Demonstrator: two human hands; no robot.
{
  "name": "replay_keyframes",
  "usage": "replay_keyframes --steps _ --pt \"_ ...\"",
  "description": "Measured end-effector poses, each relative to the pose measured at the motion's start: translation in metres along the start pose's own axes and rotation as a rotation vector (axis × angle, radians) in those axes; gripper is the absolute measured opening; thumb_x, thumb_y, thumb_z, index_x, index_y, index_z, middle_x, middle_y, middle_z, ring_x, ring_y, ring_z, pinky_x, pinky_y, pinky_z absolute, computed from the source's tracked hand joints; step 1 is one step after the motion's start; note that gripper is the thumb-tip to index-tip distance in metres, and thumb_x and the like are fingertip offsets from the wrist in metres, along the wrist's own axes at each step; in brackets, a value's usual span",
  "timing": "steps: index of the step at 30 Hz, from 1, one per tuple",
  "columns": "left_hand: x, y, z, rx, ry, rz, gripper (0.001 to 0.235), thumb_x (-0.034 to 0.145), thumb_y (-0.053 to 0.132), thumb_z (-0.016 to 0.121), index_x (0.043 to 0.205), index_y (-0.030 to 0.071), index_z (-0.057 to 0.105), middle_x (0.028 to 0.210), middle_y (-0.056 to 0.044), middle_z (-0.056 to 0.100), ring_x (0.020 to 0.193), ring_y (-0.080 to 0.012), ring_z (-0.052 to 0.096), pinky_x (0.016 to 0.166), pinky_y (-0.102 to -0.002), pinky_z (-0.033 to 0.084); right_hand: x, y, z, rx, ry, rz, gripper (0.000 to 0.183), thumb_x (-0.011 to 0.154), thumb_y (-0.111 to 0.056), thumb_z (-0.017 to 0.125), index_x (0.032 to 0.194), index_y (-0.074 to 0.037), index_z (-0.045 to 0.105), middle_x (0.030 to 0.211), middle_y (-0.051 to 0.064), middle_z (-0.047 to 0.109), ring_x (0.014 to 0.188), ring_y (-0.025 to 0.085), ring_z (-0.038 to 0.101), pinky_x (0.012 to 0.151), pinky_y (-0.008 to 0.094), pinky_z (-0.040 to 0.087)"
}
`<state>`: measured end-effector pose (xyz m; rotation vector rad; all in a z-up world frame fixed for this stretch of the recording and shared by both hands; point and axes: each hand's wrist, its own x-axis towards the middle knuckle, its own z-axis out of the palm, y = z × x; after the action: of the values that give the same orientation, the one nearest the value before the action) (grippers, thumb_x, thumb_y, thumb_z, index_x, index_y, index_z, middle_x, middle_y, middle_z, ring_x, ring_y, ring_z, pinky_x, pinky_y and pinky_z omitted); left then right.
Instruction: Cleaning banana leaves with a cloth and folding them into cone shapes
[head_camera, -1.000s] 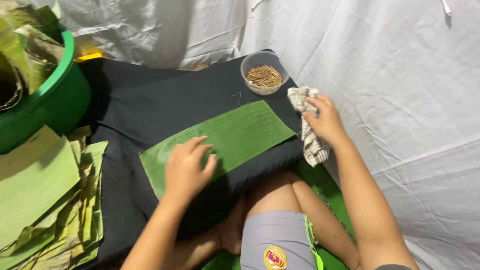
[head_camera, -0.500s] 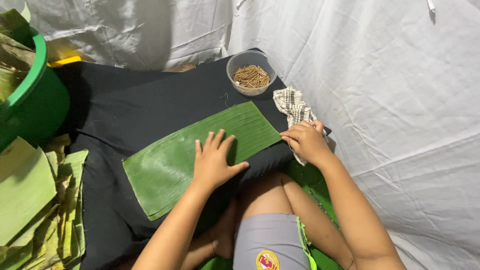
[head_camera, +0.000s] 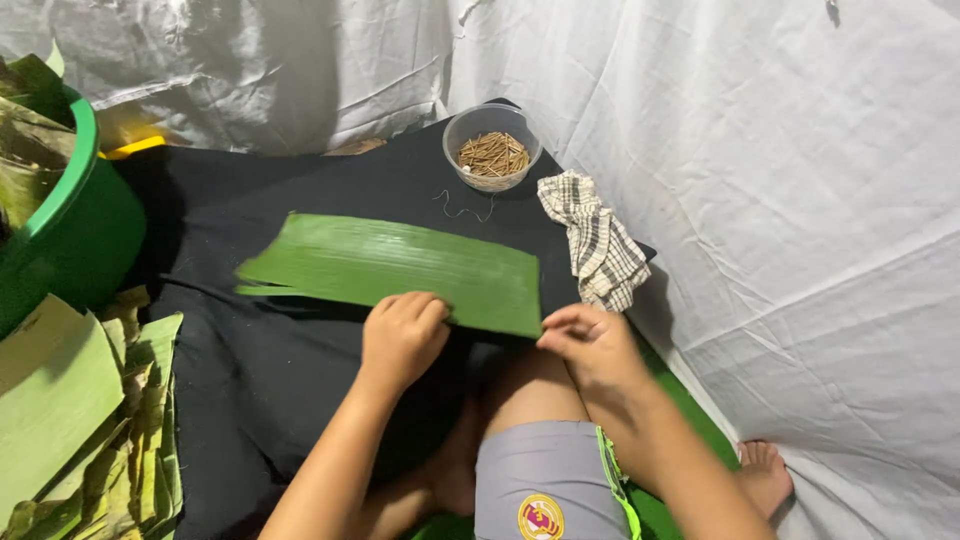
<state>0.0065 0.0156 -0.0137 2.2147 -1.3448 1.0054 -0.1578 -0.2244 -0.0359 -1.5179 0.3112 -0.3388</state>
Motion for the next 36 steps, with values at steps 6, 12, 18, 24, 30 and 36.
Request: replay_keyframes --steps 6,12,18,24,30,36 --pt "-0.017 -0.024 -0.021 -0.240 -0.589 -0.521 0.015 0.078 0.031 0.063 0.081 0.020 0.074 0.105 0.000 0.075 0.109 -0.0274 0.069 0.089 -0.047 0.054 -0.025 0.051 0.020 -0.011 -0.067 0.275 0.016 0.089 -0.008 0.078 0.102 0.001 0.076 0.080 0.016 0.082 0.063 0.016 0.075 0.046 0.025 0.058" --pt "0.025 -0.017 -0.006 -0.241 -0.720 -0.834 0.068 0.092 0.057 0.056 0.146 0.015 0.052 0.162 -0.029 0.031 0.153 -0.0484 0.023 0.123 -0.062 0.017 -0.039 0.029 0.041 -0.193 -0.287 0.076 0.030 0.100 -0.020 0.065 0.081 -0.003 0.080 0.070 0.009 0.079 0.063 0.012 0.069 0.060 0.026 0.057" --pt "0.029 -0.006 0.010 -0.099 -0.829 -0.790 0.081 0.096 0.068 0.038 0.162 0.023 0.029 0.169 -0.028 0.011 0.154 -0.0527 0.002 0.116 -0.073 0.002 -0.047 0.003 0.053 -0.327 -0.255 -0.443 0.033 0.106 -0.026 0.053 0.080 -0.011 0.067 0.131 0.006 0.038 0.111 0.019 0.041 0.103 0.033 0.037" --pt "0.034 -0.004 0.002 -0.110 -0.848 -0.785 0.082 0.097 0.068 0.036 0.164 0.023 0.027 0.170 -0.027 0.009 0.154 -0.0530 0.002 0.114 -0.075 -0.001 -0.040 0.022 0.073 0.166 -0.289 -0.345 0.042 0.110 -0.020 0.044 0.073 -0.004 0.057 0.083 0.016 0.062 0.053 0.016 0.057 0.049 0.027 0.048" --pt "0.033 -0.008 0.006 -0.137 -0.865 -0.793 0.085 0.096 0.071 0.036 0.164 0.023 0.023 0.170 -0.027 0.004 0.154 -0.0538 -0.003 0.113 -0.076 0.000 -0.039 0.043 0.063 0.174 -0.258 -0.143 0.043 0.112 -0.021 0.041 0.072 -0.008 0.049 0.065 0.004 0.044 0.045 0.013 0.043 0.043 0.024 0.037" --pt "0.033 -0.009 0.008 -0.130 -0.876 -0.788 0.084 0.097 0.071 0.035 0.165 0.023 0.022 0.170 -0.026 0.003 0.154 -0.0534 -0.003 0.112 -0.078 -0.002 -0.026 0.043 -0.015 0.892 0.093 0.157 0.034 0.104 -0.017 0.046 0.073 -0.020 0.036 0.066 -0.014 0.027 0.051 -0.001 0.029 0.048 0.012 0.025"
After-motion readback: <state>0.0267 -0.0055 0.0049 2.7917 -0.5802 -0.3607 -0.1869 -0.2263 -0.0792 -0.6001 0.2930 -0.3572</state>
